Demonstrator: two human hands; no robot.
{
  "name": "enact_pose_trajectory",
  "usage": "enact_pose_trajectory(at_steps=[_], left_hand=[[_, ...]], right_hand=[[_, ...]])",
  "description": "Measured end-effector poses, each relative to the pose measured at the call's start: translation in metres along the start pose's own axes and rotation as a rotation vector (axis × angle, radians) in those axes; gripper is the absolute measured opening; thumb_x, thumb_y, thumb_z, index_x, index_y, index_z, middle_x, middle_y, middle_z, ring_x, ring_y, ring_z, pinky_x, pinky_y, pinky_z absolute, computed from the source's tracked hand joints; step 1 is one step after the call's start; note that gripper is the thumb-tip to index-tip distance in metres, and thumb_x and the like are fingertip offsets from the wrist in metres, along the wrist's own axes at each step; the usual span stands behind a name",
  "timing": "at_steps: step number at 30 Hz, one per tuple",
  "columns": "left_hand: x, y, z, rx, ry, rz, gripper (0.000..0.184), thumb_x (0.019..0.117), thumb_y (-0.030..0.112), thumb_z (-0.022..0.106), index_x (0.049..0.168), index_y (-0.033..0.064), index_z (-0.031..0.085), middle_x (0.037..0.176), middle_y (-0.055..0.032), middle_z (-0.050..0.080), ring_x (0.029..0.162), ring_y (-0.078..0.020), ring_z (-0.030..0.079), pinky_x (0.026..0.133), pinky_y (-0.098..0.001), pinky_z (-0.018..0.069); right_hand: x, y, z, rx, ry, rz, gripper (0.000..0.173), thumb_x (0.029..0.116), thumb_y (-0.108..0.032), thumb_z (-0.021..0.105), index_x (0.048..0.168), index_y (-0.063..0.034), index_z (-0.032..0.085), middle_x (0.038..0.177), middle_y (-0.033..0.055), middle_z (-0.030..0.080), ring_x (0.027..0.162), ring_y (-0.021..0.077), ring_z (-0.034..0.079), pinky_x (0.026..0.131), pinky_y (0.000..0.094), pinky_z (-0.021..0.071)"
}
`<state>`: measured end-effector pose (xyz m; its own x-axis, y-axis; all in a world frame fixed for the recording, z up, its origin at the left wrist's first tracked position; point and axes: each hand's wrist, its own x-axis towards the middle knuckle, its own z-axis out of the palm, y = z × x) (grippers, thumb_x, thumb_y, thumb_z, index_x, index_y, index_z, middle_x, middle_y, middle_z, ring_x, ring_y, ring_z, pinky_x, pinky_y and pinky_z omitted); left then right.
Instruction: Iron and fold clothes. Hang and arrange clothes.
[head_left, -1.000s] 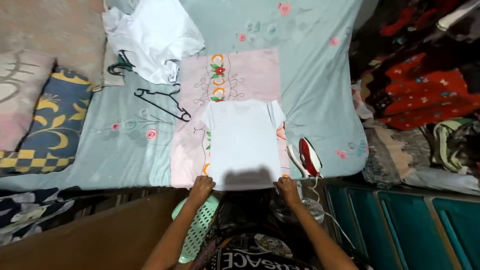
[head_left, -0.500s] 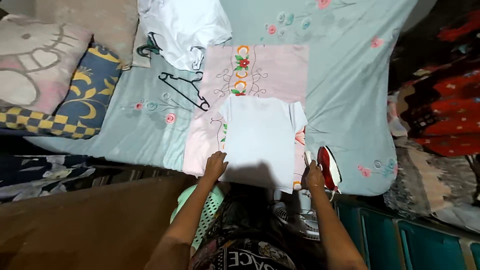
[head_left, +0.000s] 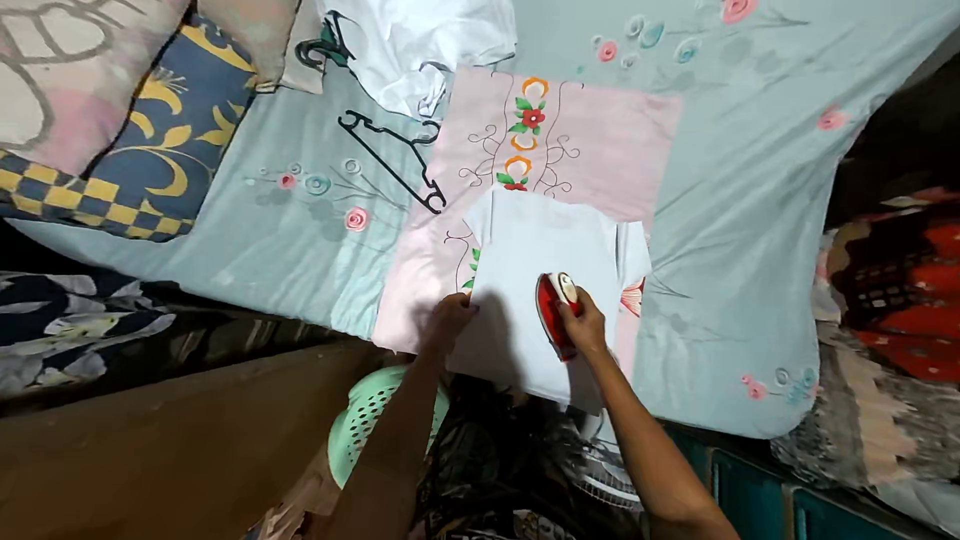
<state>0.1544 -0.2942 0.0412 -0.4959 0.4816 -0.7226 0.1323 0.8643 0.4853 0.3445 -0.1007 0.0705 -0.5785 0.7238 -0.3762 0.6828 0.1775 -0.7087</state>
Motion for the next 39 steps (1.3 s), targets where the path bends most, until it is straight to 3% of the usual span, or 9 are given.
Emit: enact_pose_trajectory(at_steps=[4,7,12,16,21,25,29,33,39], left_hand=[[0.007,-0.004,-0.001,-0.060,-0.003,0.014,0.035,0.1000,0.025,0.066,0.124,-0.0006,0.069,0.122,-0.0216,0.069,0.119,-0.0339,0.064,0.108,-0.0532,0.0460],[0.008,-0.004,0.000,-0.088,0.017,0.039,0.033,0.0983,0.022,0.068,0.122,-0.0002,0.071,0.119,-0.0209,0.070,0.116,-0.0328,0.066,0.107,-0.0513,0.0467],[0.009,-0.003,-0.005,-0.044,-0.016,0.008,0.035,0.0990,0.027,0.068,0.125,0.0033,0.070,0.124,-0.0189,0.069,0.121,-0.0315,0.063,0.109,-0.0516,0.0455],[0.012,-0.005,-0.006,-0.060,-0.023,0.010,0.035,0.0977,0.025,0.070,0.124,0.0023,0.070,0.122,-0.0190,0.070,0.119,-0.0315,0.065,0.108,-0.0522,0.0464],[0.014,-0.004,-0.005,-0.073,-0.043,0.007,0.035,0.0989,0.024,0.068,0.123,-0.0009,0.069,0.121,-0.0213,0.069,0.116,-0.0322,0.065,0.107,-0.0512,0.0465],[0.020,-0.011,0.000,-0.082,-0.022,0.015,0.034,0.0977,0.025,0.069,0.121,-0.0006,0.070,0.118,-0.0213,0.070,0.113,-0.0327,0.065,0.104,-0.0531,0.0477],[0.023,-0.015,0.000,-0.060,-0.021,0.016,0.036,0.0975,0.027,0.070,0.122,0.0008,0.070,0.120,-0.0215,0.070,0.116,-0.0338,0.066,0.106,-0.0552,0.0469],[0.020,-0.010,-0.002,-0.059,-0.031,0.019,0.036,0.0978,0.024,0.069,0.123,-0.0007,0.069,0.120,-0.0226,0.069,0.117,-0.0346,0.065,0.106,-0.0539,0.0461],[0.017,-0.008,-0.001,0.001,-0.050,-0.007,0.038,0.0999,0.028,0.067,0.121,-0.0030,0.069,0.122,-0.0245,0.067,0.119,-0.0363,0.063,0.106,-0.0558,0.0447]], right_hand=[[0.080,-0.045,0.028,-0.068,0.109,0.046,0.049,0.1034,-0.028,0.061,0.144,-0.0006,0.054,0.121,0.0304,0.067,0.115,0.0470,0.064,0.099,0.0631,0.0477],[0.118,-0.061,0.027,-0.076,0.062,0.040,0.052,0.1053,-0.032,0.058,0.149,-0.0050,0.050,0.125,0.0309,0.065,0.116,0.0506,0.063,0.095,0.0691,0.0470],[0.046,-0.015,0.006,-0.199,-0.049,0.054,0.057,0.1030,-0.034,0.059,0.152,-0.0071,0.048,0.127,0.0255,0.067,0.116,0.0438,0.066,0.099,0.0635,0.0491],[-0.018,0.022,-0.004,-0.129,0.206,0.120,0.054,0.1015,-0.024,0.063,0.147,0.0035,0.052,0.124,0.0306,0.067,0.114,0.0483,0.066,0.099,0.0649,0.0480],[0.060,-0.007,-0.009,-0.080,0.312,0.189,0.050,0.1038,-0.027,0.059,0.145,0.0016,0.053,0.126,0.0292,0.066,0.119,0.0444,0.064,0.103,0.0601,0.0461],[0.129,-0.005,-0.024,-0.031,0.238,0.175,0.050,0.1039,-0.033,0.060,0.144,-0.0052,0.054,0.125,0.0303,0.065,0.116,0.0491,0.062,0.097,0.0679,0.0463],[0.072,0.020,-0.035,-0.100,0.159,0.185,0.053,0.1035,-0.034,0.059,0.148,-0.0065,0.052,0.128,0.0266,0.066,0.119,0.0438,0.063,0.101,0.0625,0.0477],[-0.006,0.049,-0.034,-0.056,0.340,0.300,0.055,0.1034,-0.028,0.062,0.150,-0.0015,0.050,0.128,0.0279,0.066,0.118,0.0447,0.064,0.102,0.0618,0.0467],[0.054,0.046,-0.045,0.001,0.436,0.379,0.051,0.1039,-0.031,0.060,0.147,-0.0052,0.053,0.129,0.0244,0.066,0.119,0.0401,0.064,0.102,0.0580,0.0472]])
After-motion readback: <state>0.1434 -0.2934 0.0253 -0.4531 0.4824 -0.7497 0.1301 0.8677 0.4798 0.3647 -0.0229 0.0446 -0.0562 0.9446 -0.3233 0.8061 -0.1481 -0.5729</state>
